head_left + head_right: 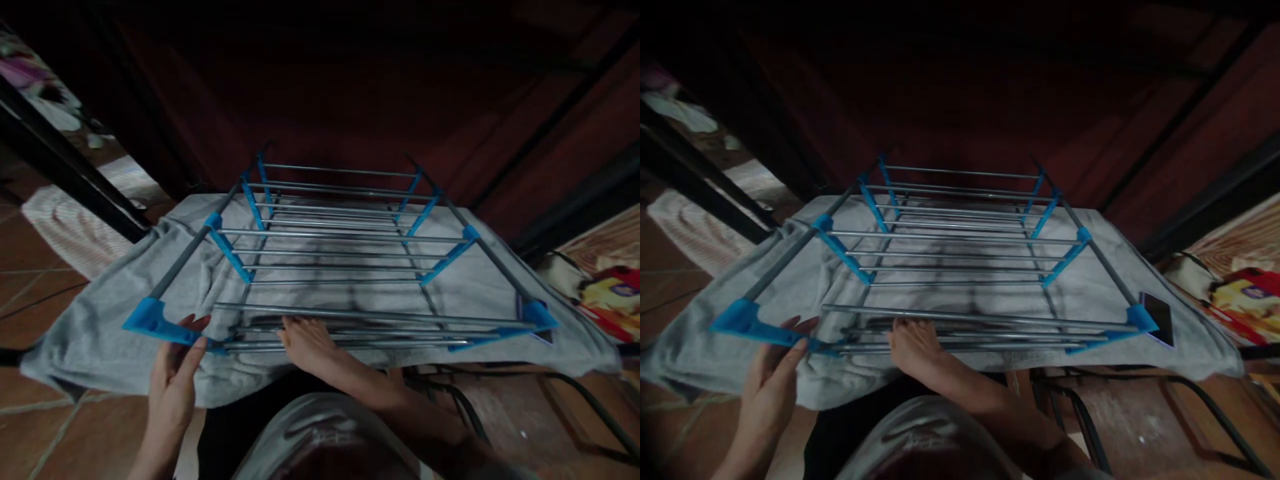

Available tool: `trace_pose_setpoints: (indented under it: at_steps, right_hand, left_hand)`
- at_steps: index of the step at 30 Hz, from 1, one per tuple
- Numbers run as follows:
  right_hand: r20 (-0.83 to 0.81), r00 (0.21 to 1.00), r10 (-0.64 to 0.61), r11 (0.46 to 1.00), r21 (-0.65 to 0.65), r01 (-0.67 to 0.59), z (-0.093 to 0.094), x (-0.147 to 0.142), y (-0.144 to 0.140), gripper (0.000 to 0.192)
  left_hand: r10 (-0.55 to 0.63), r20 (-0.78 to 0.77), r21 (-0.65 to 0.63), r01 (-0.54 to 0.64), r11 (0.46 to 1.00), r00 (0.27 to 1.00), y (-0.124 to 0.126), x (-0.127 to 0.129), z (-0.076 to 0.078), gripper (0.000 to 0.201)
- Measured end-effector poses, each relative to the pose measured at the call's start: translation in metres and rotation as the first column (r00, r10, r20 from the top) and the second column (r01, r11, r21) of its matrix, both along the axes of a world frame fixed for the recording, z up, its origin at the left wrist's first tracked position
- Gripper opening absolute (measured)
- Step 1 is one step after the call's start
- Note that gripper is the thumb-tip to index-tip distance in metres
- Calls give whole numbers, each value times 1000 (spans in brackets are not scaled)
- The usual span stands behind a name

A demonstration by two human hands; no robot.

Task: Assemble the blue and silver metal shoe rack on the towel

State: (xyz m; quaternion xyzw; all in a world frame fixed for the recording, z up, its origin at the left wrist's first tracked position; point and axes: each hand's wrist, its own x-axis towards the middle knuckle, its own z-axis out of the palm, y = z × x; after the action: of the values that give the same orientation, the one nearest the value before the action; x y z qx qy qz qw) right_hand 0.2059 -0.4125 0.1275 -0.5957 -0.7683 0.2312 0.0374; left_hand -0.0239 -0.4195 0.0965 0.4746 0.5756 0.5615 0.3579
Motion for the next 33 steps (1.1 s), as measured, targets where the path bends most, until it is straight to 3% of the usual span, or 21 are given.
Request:
trace_pose_setpoints:
  at_steps: [5,8,11,15,19,25,30,33]
  right_hand:
    - [-63,996,66,995,78,-61,20,-5,2,28]
    - [-91,990,111,989,104,-102,31,-5,-3,29]
    - [-106,986,130,988,100,-120,37,-5,-4,28]
    - [-80,989,125,984,140,-113,39,-7,-4,26]
    - [12,989,147,976,160,-147,36,-7,-7,25]
    - [21,975,220,963,154,-221,42,-8,-3,25]
    - [-111,942,316,942,156,-298,50,-40,13,27]
    - [-105,946,306,942,176,-285,49,-72,22,28]
  left_hand:
    - [78,145,97,-92,991,986,9,14,10,53]
    - [45,285,158,-93,983,957,14,16,18,53]
    - [8,360,141,-63,988,933,19,15,25,64]
    - [-19,317,123,-22,992,948,21,12,28,71]
    - [-31,253,155,-9,988,967,22,7,21,66]
    - [125,166,201,-157,967,978,26,12,9,65]
    - [222,146,176,-246,953,964,26,18,9,67]
    - [249,143,186,-273,944,958,26,19,9,68]
